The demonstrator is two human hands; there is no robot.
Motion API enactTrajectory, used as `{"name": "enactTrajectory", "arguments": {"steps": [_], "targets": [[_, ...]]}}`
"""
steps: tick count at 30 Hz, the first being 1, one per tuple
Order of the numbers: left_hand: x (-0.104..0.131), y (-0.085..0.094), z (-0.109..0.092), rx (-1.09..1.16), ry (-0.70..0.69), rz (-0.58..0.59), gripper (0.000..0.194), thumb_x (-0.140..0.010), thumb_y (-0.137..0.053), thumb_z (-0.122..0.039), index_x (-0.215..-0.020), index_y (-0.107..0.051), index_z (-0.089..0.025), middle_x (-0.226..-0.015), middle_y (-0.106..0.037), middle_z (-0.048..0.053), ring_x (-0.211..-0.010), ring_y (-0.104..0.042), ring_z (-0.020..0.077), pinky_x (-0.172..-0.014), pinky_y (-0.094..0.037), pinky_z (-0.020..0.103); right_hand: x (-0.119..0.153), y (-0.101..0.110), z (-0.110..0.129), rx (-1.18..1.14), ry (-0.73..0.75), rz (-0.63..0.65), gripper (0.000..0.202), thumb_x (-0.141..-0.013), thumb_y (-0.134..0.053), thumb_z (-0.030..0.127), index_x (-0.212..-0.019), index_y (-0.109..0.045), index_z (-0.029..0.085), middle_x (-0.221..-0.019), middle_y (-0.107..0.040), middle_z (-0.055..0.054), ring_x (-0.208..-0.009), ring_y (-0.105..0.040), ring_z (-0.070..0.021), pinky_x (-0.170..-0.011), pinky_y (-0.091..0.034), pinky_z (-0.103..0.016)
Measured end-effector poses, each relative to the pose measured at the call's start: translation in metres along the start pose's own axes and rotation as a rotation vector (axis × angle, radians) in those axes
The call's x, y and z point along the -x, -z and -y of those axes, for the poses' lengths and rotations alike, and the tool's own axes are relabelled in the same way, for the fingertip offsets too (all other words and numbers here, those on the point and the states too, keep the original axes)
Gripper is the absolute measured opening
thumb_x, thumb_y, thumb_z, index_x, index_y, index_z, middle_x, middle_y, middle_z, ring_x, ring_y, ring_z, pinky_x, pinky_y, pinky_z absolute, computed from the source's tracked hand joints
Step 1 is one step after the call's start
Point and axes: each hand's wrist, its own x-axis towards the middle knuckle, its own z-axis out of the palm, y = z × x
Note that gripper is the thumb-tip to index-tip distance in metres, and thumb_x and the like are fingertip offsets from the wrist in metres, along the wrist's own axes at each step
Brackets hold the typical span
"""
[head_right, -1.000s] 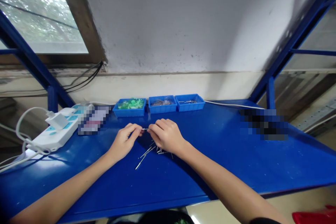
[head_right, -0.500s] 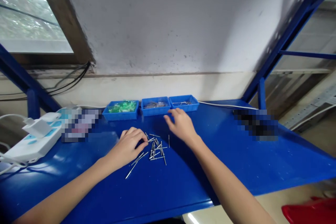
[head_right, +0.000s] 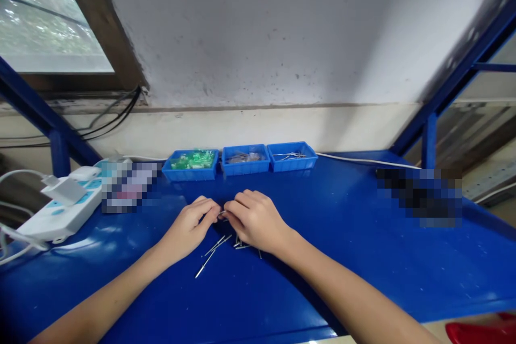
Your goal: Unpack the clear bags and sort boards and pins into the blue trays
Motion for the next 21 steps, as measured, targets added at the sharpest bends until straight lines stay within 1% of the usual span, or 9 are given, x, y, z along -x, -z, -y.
{"name": "enactTrajectory", "arguments": {"steps": [5, 11, 13, 15, 17, 19, 21], "targets": [[-0.0006, -0.0008, 0.0010, -0.015, -0.022, 0.014, 0.033, -0.093, -0.035, -0.027, -0.066, -0.052, -0.020, -0.067, -0.057, 0.001, -0.071, -0.051, 0.0169, -0.068, -0.041, 0.029, 0.0003, -0.0015, 0.0039, -0.002, 0.021, 0.014, 0.019, -0.093, -0.041, 0.025, -0.091, -0.059, 0.017, -0.076, -0.059, -0.005, -0.070, -0.048, -0.0159, -0.066, -0.037, -0.029], [-0.0014, 0.0020, 0.0003, 0.049, -0.010, 0.012, 0.037, -0.094, -0.033, -0.029, -0.063, -0.051, -0.020, -0.063, -0.055, 0.001, -0.071, -0.051, 0.0165, -0.067, -0.041, 0.028, -0.0009, -0.0011, 0.0081, -0.046, -0.008, -0.023, 0.018, -0.092, -0.041, 0.025, -0.088, -0.057, 0.018, -0.077, -0.059, -0.005, -0.069, -0.052, -0.0153, -0.066, -0.038, -0.028], [-0.0001, 0.0028, 0.0006, 0.093, 0.022, -0.002, 0.033, -0.094, -0.034, -0.031, -0.071, -0.055, -0.020, -0.067, -0.056, 0.000, -0.071, -0.052, 0.0158, -0.068, -0.042, 0.028, -0.0012, -0.0015, 0.0089, -0.067, -0.073, -0.062, 0.019, -0.092, -0.042, 0.026, -0.086, -0.057, 0.018, -0.074, -0.058, -0.005, -0.068, -0.052, -0.0148, -0.064, -0.039, -0.028], [0.0016, 0.0032, 0.0012, 0.122, 0.048, -0.040, 0.021, -0.092, -0.041, -0.032, -0.085, -0.058, -0.021, -0.075, -0.058, 0.000, -0.074, -0.054, 0.0150, -0.069, -0.043, 0.027, -0.0014, -0.0018, 0.0086, -0.095, -0.155, -0.106, 0.020, -0.092, -0.041, 0.026, -0.084, -0.057, 0.017, -0.072, -0.057, -0.004, -0.066, -0.052, -0.0144, -0.063, -0.039, -0.027], [0.0030, 0.0033, 0.0016, 0.113, 0.043, -0.088, 0.014, -0.089, -0.048, -0.030, -0.092, -0.058, -0.022, -0.083, -0.058, 0.001, -0.077, -0.055, 0.0146, -0.071, -0.044, 0.026, -0.0014, -0.0011, 0.0074, -0.121, -0.202, -0.127, 0.022, -0.093, -0.041, 0.026, -0.082, -0.057, 0.017, -0.070, -0.057, -0.003, -0.065, -0.052, -0.0141, -0.062, -0.040, -0.026], [0.0037, 0.0036, 0.0014, 0.076, 0.021, -0.121, 0.013, -0.089, -0.048, -0.028, -0.089, -0.058, -0.021, -0.083, -0.058, 0.001, -0.078, -0.055, 0.0147, -0.073, -0.043, 0.026, -0.0014, 0.0004, 0.0066, -0.147, -0.214, -0.130, 0.020, -0.092, -0.042, 0.028, -0.084, -0.057, 0.018, -0.071, -0.057, -0.003, -0.067, -0.053, -0.0143, -0.064, -0.041, -0.027], [0.0037, 0.0043, 0.0003, 0.050, 0.013, -0.123, 0.017, -0.091, -0.044, -0.028, -0.084, -0.058, -0.021, -0.079, -0.058, 0.001, -0.077, -0.055, 0.0149, -0.073, -0.043, 0.027, -0.0012, 0.0019, 0.0070, -0.169, -0.191, -0.125, 0.017, -0.091, -0.045, 0.030, -0.093, -0.056, 0.018, -0.075, -0.059, -0.004, -0.070, -0.054, -0.0149, -0.065, -0.042, -0.027]]}}
